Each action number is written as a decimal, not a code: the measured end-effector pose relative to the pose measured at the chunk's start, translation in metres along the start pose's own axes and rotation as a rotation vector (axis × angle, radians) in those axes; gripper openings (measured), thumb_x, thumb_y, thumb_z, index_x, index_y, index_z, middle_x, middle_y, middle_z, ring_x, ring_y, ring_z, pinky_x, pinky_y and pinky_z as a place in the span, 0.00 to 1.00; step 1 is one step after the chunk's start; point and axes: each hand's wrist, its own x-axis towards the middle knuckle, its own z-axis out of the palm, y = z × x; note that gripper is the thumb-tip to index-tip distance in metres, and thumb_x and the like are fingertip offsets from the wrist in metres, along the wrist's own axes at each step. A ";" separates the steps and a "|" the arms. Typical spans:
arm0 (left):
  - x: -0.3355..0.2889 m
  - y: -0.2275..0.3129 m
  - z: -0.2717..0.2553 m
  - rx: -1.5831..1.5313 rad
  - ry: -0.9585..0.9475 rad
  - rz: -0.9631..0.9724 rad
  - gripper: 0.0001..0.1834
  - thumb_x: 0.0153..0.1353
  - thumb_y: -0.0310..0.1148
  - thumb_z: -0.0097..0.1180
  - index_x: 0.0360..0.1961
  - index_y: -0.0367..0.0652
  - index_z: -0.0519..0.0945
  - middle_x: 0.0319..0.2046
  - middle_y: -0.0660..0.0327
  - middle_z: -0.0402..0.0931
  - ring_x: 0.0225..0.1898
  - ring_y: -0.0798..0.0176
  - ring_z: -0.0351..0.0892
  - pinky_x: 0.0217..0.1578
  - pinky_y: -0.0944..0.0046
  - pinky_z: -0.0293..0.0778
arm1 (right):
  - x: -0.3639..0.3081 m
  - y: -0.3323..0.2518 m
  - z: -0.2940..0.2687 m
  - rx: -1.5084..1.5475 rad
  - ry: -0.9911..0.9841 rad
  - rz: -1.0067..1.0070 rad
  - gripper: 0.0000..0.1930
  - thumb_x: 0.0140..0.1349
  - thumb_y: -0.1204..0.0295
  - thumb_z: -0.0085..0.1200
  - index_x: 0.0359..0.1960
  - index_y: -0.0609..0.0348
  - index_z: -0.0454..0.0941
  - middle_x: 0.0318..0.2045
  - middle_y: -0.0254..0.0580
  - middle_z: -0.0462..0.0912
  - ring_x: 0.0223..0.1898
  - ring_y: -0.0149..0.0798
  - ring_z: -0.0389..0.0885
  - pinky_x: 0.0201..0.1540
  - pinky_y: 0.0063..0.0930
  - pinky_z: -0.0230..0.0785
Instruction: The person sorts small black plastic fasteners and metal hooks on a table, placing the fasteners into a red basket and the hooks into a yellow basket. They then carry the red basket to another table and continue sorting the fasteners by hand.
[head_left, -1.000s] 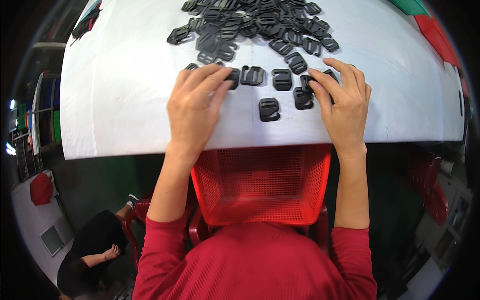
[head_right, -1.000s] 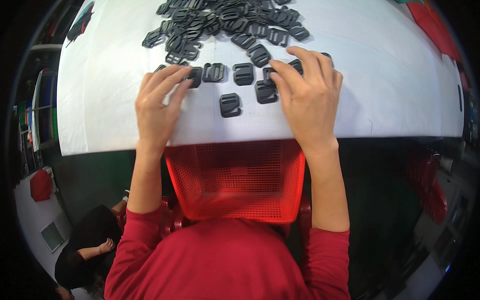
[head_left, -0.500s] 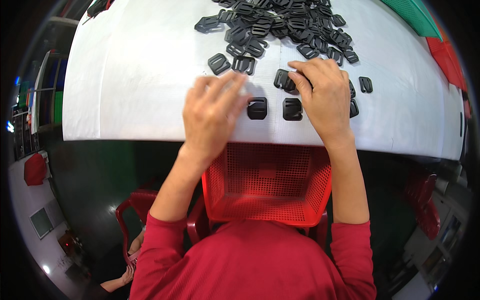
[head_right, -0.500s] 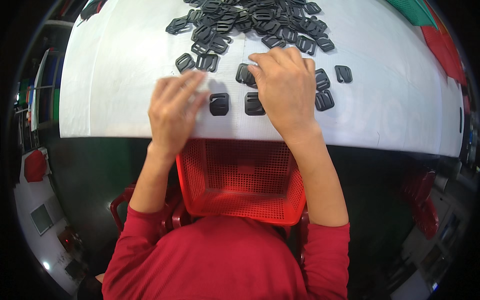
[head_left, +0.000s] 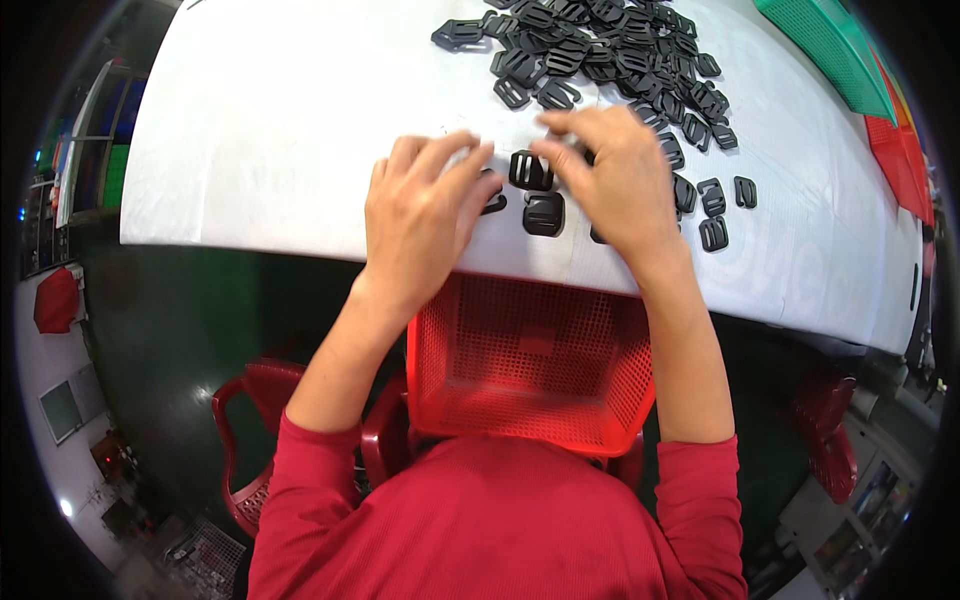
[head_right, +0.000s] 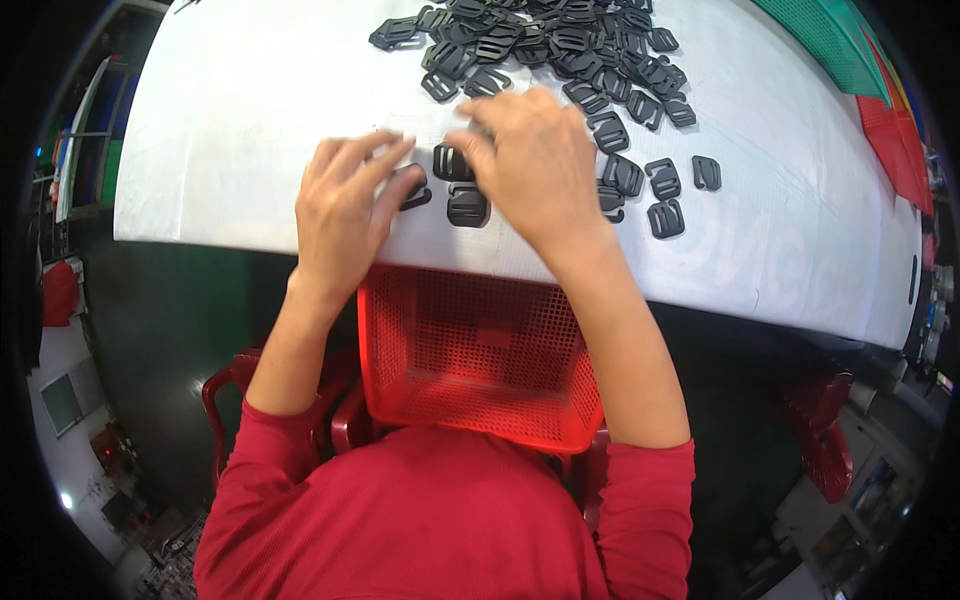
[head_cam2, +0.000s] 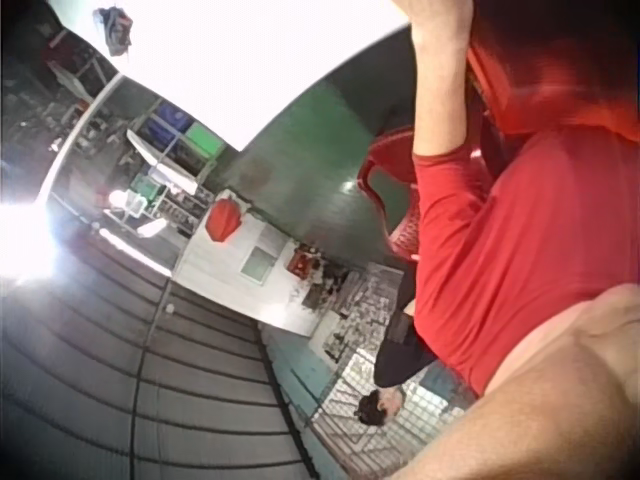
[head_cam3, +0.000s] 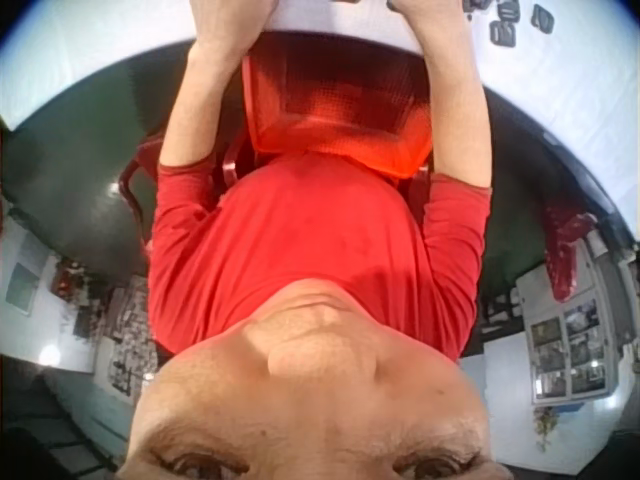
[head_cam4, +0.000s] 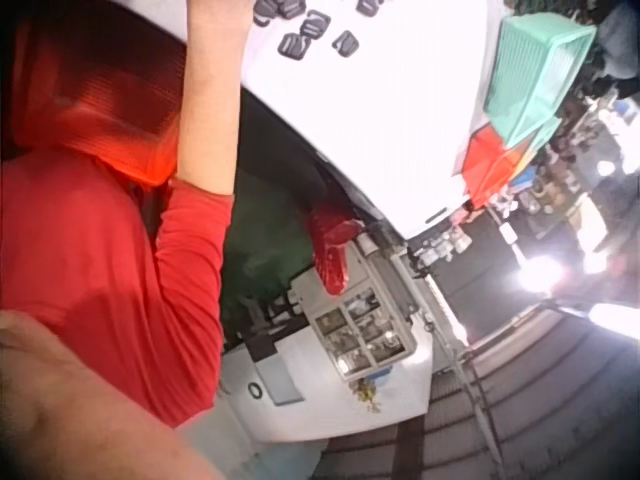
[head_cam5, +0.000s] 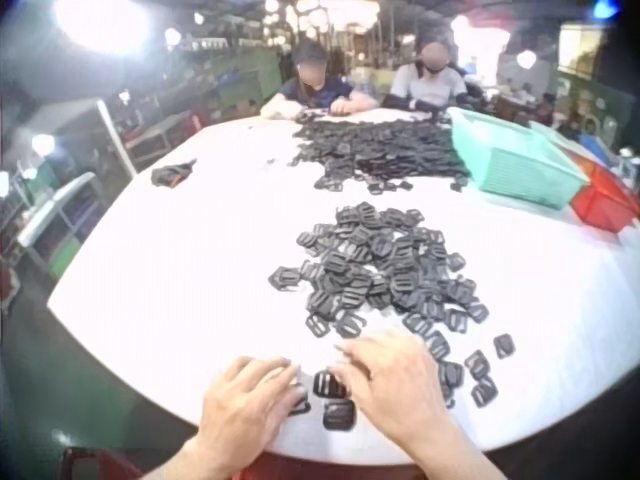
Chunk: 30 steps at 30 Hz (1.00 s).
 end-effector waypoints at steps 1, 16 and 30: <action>0.010 -0.003 0.003 0.013 0.035 0.008 0.16 0.51 0.32 0.66 0.42 0.42 0.83 0.42 0.66 0.78 0.40 0.60 0.73 0.39 0.60 0.68 | 0.006 0.003 -0.002 -0.141 0.113 -0.066 0.12 0.55 0.62 0.61 0.37 0.54 0.85 0.33 0.33 0.84 0.41 0.39 0.77 0.44 0.36 0.66; 0.051 -0.009 0.031 -0.017 0.003 0.097 0.10 0.56 0.35 0.62 0.39 0.47 0.85 0.36 0.66 0.81 0.38 0.62 0.76 0.40 0.61 0.73 | -0.033 0.034 -0.053 -0.173 0.207 0.043 0.06 0.56 0.71 0.60 0.35 0.52 0.85 0.35 0.33 0.83 0.39 0.40 0.77 0.43 0.33 0.66; 0.026 -0.020 0.001 -0.136 -0.091 0.056 0.16 0.54 0.28 0.63 0.46 0.45 0.84 0.46 0.61 0.80 0.47 0.58 0.76 0.48 0.60 0.74 | -0.089 0.041 -0.068 -0.348 0.217 0.136 0.11 0.57 0.69 0.60 0.42 0.49 0.84 0.51 0.33 0.78 0.59 0.45 0.69 0.58 0.41 0.58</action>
